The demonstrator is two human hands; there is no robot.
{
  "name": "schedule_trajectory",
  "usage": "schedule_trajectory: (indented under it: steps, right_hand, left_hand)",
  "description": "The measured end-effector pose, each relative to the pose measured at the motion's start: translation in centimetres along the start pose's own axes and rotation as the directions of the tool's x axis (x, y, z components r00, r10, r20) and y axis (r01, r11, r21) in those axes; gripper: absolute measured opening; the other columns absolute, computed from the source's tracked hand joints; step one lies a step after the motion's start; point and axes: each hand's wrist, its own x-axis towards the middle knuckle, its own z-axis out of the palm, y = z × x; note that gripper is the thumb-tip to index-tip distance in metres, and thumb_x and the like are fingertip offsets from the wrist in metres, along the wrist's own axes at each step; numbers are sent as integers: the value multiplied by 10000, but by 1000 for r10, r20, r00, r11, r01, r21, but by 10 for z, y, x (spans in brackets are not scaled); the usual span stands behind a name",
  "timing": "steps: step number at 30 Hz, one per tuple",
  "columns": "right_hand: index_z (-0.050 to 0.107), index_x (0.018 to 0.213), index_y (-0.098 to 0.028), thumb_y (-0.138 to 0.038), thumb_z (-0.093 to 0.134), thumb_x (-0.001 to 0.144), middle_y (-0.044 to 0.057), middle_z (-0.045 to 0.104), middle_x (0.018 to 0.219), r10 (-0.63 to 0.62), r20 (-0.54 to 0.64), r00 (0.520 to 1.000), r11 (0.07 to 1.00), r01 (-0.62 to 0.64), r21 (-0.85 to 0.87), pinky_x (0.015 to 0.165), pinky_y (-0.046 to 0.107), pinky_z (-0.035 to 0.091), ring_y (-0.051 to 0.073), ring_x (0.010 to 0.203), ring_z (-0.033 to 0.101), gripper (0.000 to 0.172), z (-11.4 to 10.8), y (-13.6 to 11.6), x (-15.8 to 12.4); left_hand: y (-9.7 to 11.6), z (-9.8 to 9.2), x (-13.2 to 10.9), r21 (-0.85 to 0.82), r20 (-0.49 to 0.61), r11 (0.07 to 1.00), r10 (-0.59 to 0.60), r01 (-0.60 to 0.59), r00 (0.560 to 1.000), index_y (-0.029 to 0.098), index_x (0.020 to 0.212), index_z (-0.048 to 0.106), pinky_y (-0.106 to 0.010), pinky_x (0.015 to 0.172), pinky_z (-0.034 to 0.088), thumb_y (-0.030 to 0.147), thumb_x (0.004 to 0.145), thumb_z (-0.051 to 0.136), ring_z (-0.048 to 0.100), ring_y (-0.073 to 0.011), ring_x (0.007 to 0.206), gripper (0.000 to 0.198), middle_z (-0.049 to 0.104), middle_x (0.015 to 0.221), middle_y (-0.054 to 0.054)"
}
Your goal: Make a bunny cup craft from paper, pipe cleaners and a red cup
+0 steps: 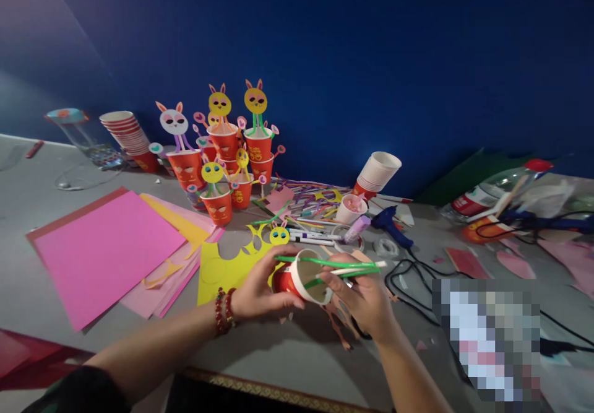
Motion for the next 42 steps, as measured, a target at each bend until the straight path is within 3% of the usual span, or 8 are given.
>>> schedule_trajectory:
  steps: [6, 13, 17, 22, 27, 33, 38, 42]
  right_hand:
    - [710, 866, -211, -372, 663, 913, 21, 697, 793, 24, 47, 999, 1000, -24, -6, 647, 261, 506, 194, 731, 654, 174, -2, 0, 0]
    - [712, 916, -215, -360, 731, 859, 17, 708, 787, 55, 108, 993, 985, -72, 157, 609, 254, 544, 188, 700, 669, 157, 1, -7, 1]
    - [732, 870, -215, -383, 806, 778, 9, 713, 734, 130, 49, 990, 951, -139, 278, 556, 264, 549, 184, 632, 658, 205, 4, -2, 2]
    - [756, 872, -220, -388, 755, 825, 38, 747, 781, 143, -44, 989, 928, -119, 354, 649, 315, 589, 216, 704, 697, 175, 10, 8, -2]
    - [724, 999, -226, -374, 670, 907, 34, 717, 820, 157, -2, 988, 930, -147, 338, 710, 317, 582, 209, 757, 690, 183, 14, 10, -9]
    - [660, 1025, -222, -343, 613, 948, 18, 679, 805, 163, -25, 986, 941, -148, 305, 584, 242, 535, 154, 642, 630, 151, 17, 7, -8]
    - [671, 1033, -206, -338, 699, 872, 44, 708, 818, 154, -54, 987, 967, -139, 213, 665, 296, 580, 205, 724, 682, 210, 16, 7, -7]
    - [693, 1039, -232, -306, 618, 935, 50, 712, 845, 62, -88, 994, 991, -51, 125, 702, 307, 585, 214, 782, 691, 148, 13, 8, -8]
  left_hand:
    - [6, 0, -3, -178, 59, 978, -97, 106, 994, 265, 1460, 386, -471, 1081, 456, 465, 953, 552, 542, -299, 1295, 570, 538, 1416, -152]
    - [13, 5, 3, -91, -177, 965, -259, 247, 950, 196, 1139, 656, -355, 961, 516, 416, 1011, 440, 660, -223, 1050, 334, 710, 1134, -88]
    - [11, 5, 1, -54, -244, 969, -247, 241, 938, 187, 1067, 668, -324, 873, 537, 428, 1008, 441, 676, -205, 939, 336, 732, 1020, -80]
    - [7, 5, 0, -23, -279, 975, -218, 220, 935, 188, 1064, 670, -334, 861, 538, 425, 1001, 452, 678, -215, 943, 328, 733, 1016, -88]
    - [9, 4, 2, -9, -307, 981, -185, 191, 934, 191, 1064, 668, -318, 848, 537, 397, 1003, 461, 684, -204, 924, 298, 739, 999, -75]
    - [6, 3, 1, 31, -280, 982, -171, 187, 945, 185, 1073, 673, -342, 866, 538, 414, 1004, 444, 691, -217, 940, 331, 743, 1032, -93]
    - [4, 3, -1, 42, -298, 975, -195, 217, 935, 180, 1065, 675, -343, 861, 540, 435, 1001, 438, 689, -221, 941, 354, 741, 1038, -101]
    - [6, 3, 0, 56, -263, 980, -171, 192, 950, 187, 1061, 677, -332, 853, 542, 435, 998, 445, 694, -220, 933, 345, 748, 1023, -91]
